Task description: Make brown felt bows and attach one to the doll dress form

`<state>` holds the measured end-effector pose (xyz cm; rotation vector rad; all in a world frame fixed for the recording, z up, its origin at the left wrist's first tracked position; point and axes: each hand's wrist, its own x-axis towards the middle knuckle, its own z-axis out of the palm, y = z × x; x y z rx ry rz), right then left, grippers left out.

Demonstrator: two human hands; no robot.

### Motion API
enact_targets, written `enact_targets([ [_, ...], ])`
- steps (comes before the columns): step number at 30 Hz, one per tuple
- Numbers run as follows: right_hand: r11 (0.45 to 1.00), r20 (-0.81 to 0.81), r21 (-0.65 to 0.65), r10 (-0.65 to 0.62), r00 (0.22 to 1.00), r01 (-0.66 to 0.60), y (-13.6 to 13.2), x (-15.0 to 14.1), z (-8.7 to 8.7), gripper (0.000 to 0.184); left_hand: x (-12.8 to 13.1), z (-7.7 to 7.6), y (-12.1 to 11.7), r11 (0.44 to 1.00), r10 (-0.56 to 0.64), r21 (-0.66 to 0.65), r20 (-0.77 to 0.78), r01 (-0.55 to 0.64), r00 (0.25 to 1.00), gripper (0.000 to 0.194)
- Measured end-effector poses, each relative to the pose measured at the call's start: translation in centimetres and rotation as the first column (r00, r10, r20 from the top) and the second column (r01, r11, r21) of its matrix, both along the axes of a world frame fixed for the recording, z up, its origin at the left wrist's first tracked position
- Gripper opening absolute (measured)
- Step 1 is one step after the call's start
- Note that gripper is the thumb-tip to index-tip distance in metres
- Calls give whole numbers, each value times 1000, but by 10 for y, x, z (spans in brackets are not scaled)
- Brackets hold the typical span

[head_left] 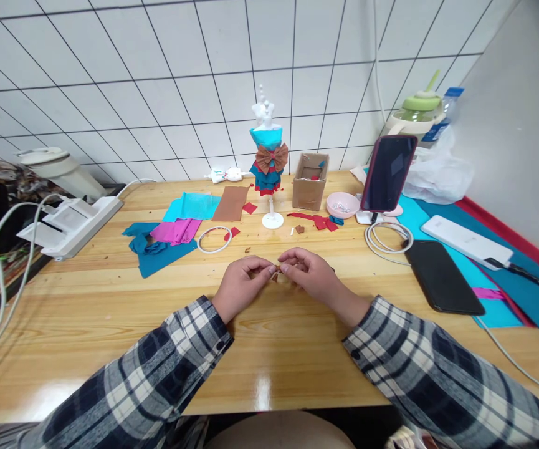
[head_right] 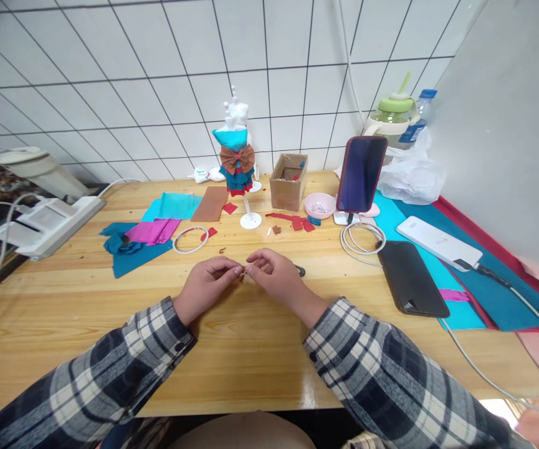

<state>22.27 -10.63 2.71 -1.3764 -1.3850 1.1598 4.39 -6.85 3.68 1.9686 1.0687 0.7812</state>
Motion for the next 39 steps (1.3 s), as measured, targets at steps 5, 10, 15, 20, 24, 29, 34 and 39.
enact_targets([
  [5,1000,53,4,9,999,-9,0,0,1,16,1,-1,-1,999,-31,20,-13,31,999,19],
  [10,1000,-18,-11,8,1000,-8,1,0,2,15,1,0,-2,1000,-4,3,7,4,1000,18],
  [15,998,12,19,55,998,-55,0,-1,1,15,2,3,-3,1000,5,-28,39,-4,999,19],
  [20,998,27,36,41,999,-42,-1,-1,1,15,3,4,-4,997,22,-72,70,-17,997,18],
  [24,998,72,47,49,996,-53,-2,-1,1,13,3,4,-3,994,17,-111,98,-6,995,19],
  [29,997,69,68,41,997,-45,-2,-1,2,13,3,2,-3,995,27,-93,76,-19,997,17],
  [34,1000,-55,-6,-10,998,9,1,0,1,19,3,3,-2,995,51,-93,72,-45,996,17],
  [39,997,-144,-71,8,990,-18,0,0,1,23,1,1,-1,991,73,-117,100,-61,992,19],
])
